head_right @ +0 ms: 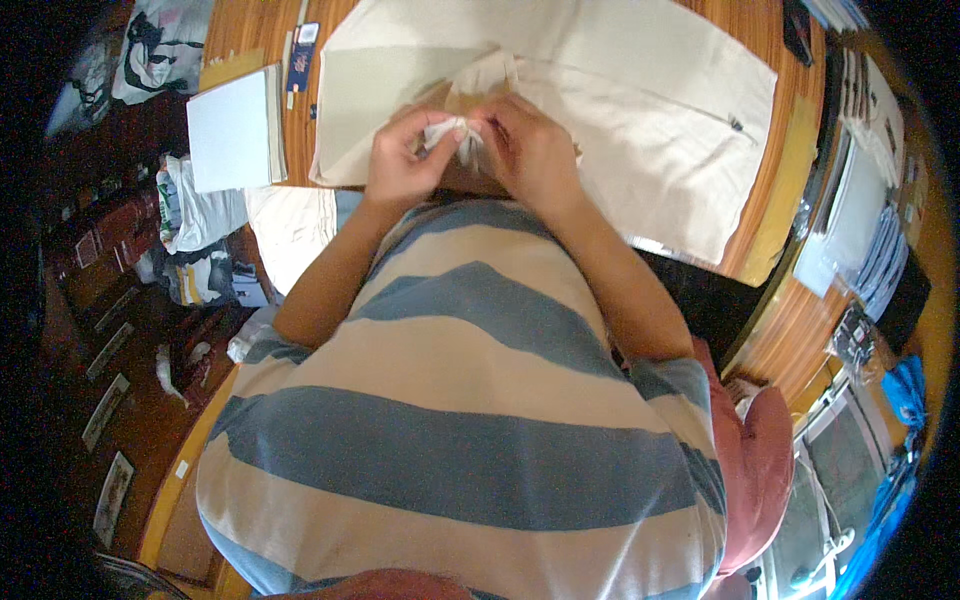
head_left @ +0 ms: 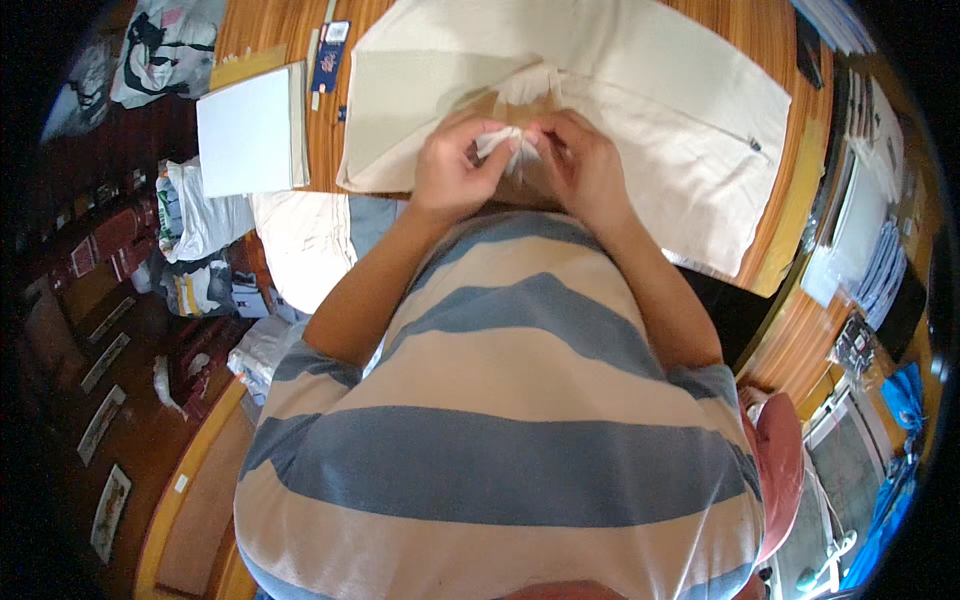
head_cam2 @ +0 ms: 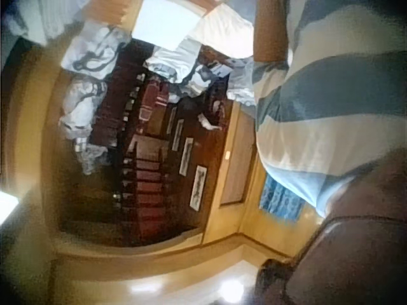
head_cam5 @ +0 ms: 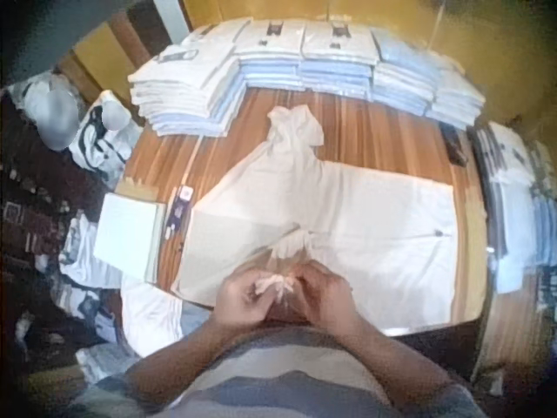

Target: The person folds button-down shirts on a table, aligning the fabric, folding in the sleeves and sides, and stacking the finished items.

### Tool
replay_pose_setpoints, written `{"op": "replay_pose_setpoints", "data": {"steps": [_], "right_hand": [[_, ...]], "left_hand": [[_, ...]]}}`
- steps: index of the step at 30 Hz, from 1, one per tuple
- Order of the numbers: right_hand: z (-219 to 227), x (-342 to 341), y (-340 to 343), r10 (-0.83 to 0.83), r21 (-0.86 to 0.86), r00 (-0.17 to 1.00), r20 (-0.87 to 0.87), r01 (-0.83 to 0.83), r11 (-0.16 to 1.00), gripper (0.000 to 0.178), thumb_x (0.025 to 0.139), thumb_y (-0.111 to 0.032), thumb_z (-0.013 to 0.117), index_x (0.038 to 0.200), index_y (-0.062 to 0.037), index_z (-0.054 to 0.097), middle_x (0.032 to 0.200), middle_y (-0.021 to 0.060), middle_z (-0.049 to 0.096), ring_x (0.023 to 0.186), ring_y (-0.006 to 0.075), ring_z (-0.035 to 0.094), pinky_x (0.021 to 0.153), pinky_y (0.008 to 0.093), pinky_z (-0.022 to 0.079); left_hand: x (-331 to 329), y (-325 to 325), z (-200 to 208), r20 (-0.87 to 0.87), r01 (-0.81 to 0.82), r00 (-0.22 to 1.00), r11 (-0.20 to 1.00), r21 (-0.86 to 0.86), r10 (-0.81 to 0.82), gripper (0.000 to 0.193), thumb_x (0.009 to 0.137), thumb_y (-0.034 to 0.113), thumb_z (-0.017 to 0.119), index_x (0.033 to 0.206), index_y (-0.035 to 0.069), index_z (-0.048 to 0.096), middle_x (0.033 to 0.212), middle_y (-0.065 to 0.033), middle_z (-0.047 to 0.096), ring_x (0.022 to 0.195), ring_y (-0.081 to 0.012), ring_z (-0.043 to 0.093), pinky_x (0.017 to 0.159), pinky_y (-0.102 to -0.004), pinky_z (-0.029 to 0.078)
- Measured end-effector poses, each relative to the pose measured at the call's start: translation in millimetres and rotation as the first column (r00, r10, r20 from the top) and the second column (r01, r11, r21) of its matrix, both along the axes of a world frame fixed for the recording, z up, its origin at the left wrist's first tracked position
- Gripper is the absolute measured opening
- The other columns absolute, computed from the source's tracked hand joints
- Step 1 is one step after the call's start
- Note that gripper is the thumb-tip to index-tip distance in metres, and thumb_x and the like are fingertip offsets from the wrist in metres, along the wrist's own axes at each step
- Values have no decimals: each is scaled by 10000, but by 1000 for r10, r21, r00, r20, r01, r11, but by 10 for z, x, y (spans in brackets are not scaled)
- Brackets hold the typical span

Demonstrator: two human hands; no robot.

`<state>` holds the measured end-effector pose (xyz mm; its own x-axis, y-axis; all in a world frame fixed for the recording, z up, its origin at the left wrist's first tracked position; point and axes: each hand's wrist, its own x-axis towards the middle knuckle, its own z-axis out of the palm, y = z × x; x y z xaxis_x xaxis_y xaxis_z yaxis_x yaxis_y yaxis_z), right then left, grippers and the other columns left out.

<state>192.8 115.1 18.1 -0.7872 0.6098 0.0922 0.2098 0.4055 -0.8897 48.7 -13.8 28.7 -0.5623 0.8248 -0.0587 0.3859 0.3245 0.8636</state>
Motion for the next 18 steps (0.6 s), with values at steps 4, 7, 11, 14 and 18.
{"op": "replay_pose_setpoints", "data": {"steps": [4, 7, 11, 14, 18], "right_hand": [[-80, 89, 106, 126, -655, 991, 43, -67, 752, 191, 1024, -205, 666, 1081, -25, 699, 918, 20, 673, 752, 130, 616, 654, 276, 501], [-126, 138, 221, 171, -932, 984, 48, -17, 361, 223, 1051, -237, 638, 1133, -36, 687, 933, -21, 650, 797, 61, 580, 687, 233, 481], [60, 112, 340, 284, -917, 947, 151, 27, 397, 239, 1061, -237, 622, 1174, -32, 669, 943, -22, 645, 808, 17, 542, 710, 195, 456], [13, 84, 205, 210, -793, 972, 108, -43, 608, 244, 1065, -227, 613, 1175, -13, 653, 974, -4, 649, 866, 51, 577, 762, 209, 473], [-6, 28, 58, 127, -578, 990, 59, -70, 813, 229, 1055, -196, 621, 1155, 11, 627, 1018, 58, 655, 966, 143, 628, 870, 274, 504]], "left_hand": [[-109, -28, -81, -38, 143, 990, 960, 241, -138, 146, 831, 47, 820, 946, 7, 739, 852, -106, 685, 761, -219, 642, 679, -319, 496], [-73, -10, -50, 125, 169, 972, 961, 218, -199, 136, 837, 38, 807, 948, 2, 737, 869, -111, 693, 809, -241, 664, 718, -326, 507], [-143, 0, -221, 293, 168, 934, 974, 150, -207, 152, 901, 82, 795, 1018, -2, 746, 926, -70, 738, 856, -127, 667, 769, -277, 523], [-109, -26, -202, 384, 130, 906, 980, 151, -179, 169, 941, 108, 773, 1057, -12, 747, 965, -38, 749, 883, -90, 653, 804, -253, 524], [-122, -89, -236, 532, 54, 840, 992, 110, -105, 166, 965, 110, 746, 1072, -16, 738, 976, -23, 740, 903, -90, 650, 835, -251, 516]]}}
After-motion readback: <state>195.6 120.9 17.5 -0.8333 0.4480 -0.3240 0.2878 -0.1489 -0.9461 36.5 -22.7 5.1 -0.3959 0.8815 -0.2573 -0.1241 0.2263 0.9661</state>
